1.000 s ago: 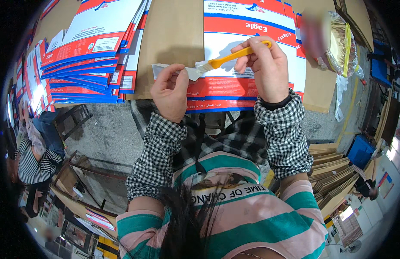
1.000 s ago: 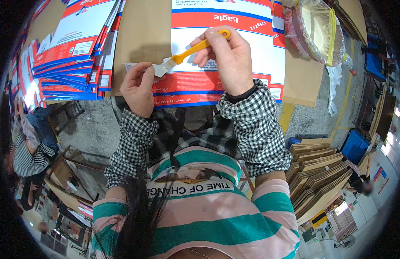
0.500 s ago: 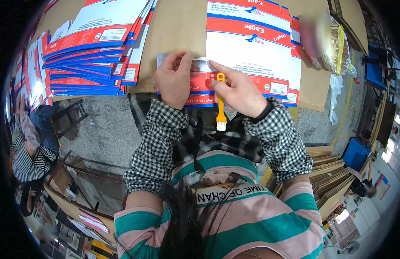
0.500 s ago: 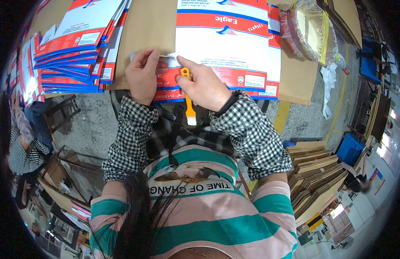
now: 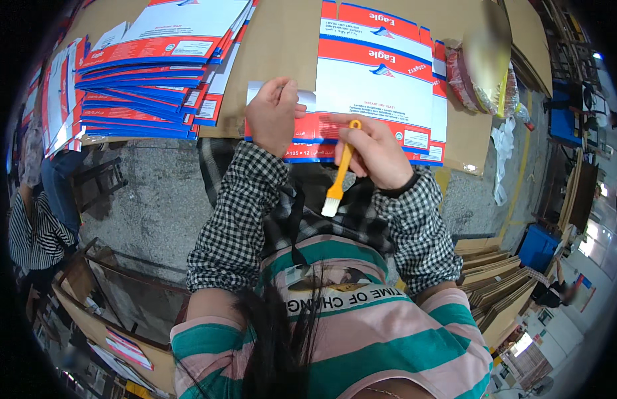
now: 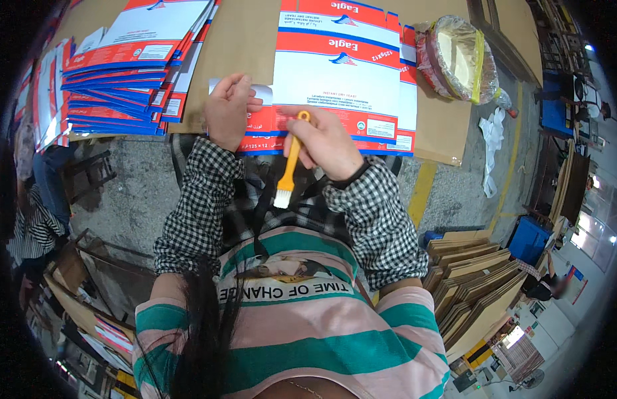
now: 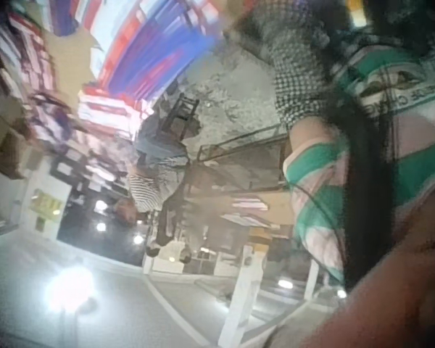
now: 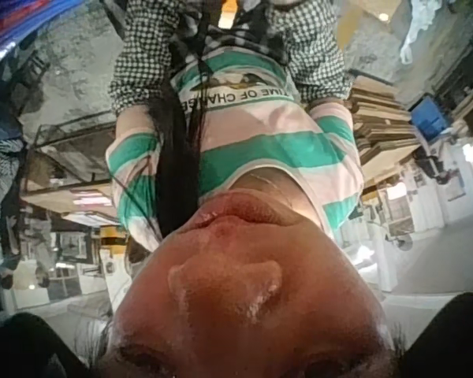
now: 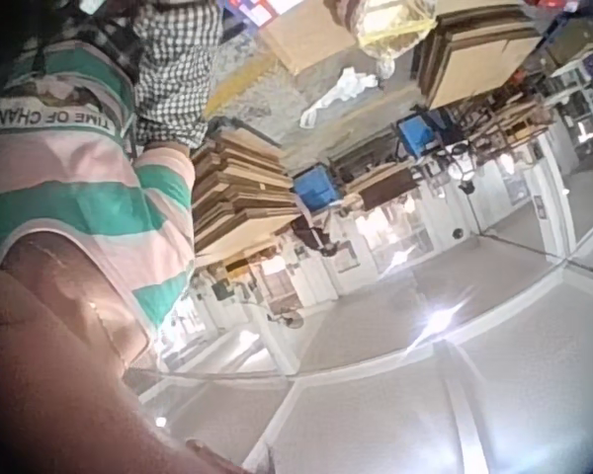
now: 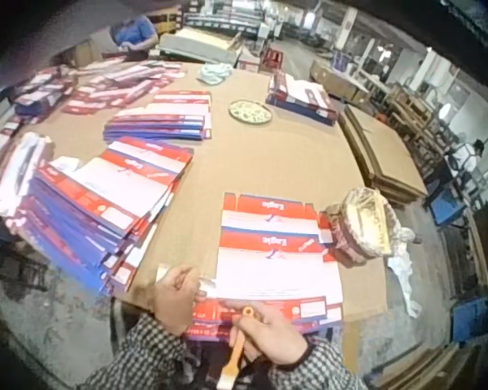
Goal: The recorder uses a brush to apply glue from a bowl to specific tabs on cardboard paper sheets, then stacks them.
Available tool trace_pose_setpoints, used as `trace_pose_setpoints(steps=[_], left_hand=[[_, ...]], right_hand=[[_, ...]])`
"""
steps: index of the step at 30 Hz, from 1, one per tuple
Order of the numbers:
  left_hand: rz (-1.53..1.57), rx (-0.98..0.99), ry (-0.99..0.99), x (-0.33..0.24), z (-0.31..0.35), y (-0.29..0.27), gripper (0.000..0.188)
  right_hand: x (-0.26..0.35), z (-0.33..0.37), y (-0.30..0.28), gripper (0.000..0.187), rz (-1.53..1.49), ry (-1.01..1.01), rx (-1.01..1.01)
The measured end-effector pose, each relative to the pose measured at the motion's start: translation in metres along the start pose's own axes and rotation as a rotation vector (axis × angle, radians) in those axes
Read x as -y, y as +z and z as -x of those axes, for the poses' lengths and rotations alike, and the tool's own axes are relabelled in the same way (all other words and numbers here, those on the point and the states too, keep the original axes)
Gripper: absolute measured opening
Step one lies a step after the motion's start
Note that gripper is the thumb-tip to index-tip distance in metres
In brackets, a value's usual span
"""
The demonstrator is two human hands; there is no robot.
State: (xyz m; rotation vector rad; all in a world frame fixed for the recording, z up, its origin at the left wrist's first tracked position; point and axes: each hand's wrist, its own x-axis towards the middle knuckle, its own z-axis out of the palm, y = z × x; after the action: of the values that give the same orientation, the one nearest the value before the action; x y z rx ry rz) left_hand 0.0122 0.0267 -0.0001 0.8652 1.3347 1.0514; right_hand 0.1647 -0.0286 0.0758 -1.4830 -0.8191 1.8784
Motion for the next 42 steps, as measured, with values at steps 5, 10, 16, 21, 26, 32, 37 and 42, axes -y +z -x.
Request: trace_pose_setpoints(steps=[5, 10, 16, 21, 26, 32, 37, 42], left_hand=[[0.039, 0.013, 0.077, 0.005, -0.004, -0.002, 0.044], [-0.293, -0.036, -0.054, -0.005, -0.015, 0.001, 0.044], [-0.267, -0.015, -0.021, -0.001, -0.015, 0.004, 0.026], [-0.284, 0.005, -0.059, -0.001, -0.021, -0.001, 0.032], [-0.229, 0.054, -0.083, -0.002, -0.023, -0.005, 0.030], [-0.163, 0.038, -0.043, -0.001, -0.020, -0.005, 0.028], [-0.158, 0.036, -0.057, -0.003, -0.024, -0.006, 0.030], [-0.193, 0.013, -0.087, -0.001, -0.025, -0.007, 0.032]], right_hand=[[-0.011, 0.036, -0.019, 0.027, -0.122, -0.077, -0.076], [-0.028, 0.047, -0.019, 0.028, -0.170, -0.107, -0.052], [-0.048, -0.002, -0.003, 0.044, -0.348, -0.148, 0.040], [-0.047, -0.033, 0.007, 0.038, -0.388, -0.120, 0.066], [-0.036, -0.037, 0.010, 0.030, -0.337, -0.043, 0.058], [-0.029, -0.052, 0.005, 0.024, -0.389, 0.040, 0.036], [-0.022, -0.060, 0.004, 0.022, -0.387, 0.026, -0.036], [-0.023, -0.053, 0.007, 0.022, -0.296, -0.048, -0.099]])
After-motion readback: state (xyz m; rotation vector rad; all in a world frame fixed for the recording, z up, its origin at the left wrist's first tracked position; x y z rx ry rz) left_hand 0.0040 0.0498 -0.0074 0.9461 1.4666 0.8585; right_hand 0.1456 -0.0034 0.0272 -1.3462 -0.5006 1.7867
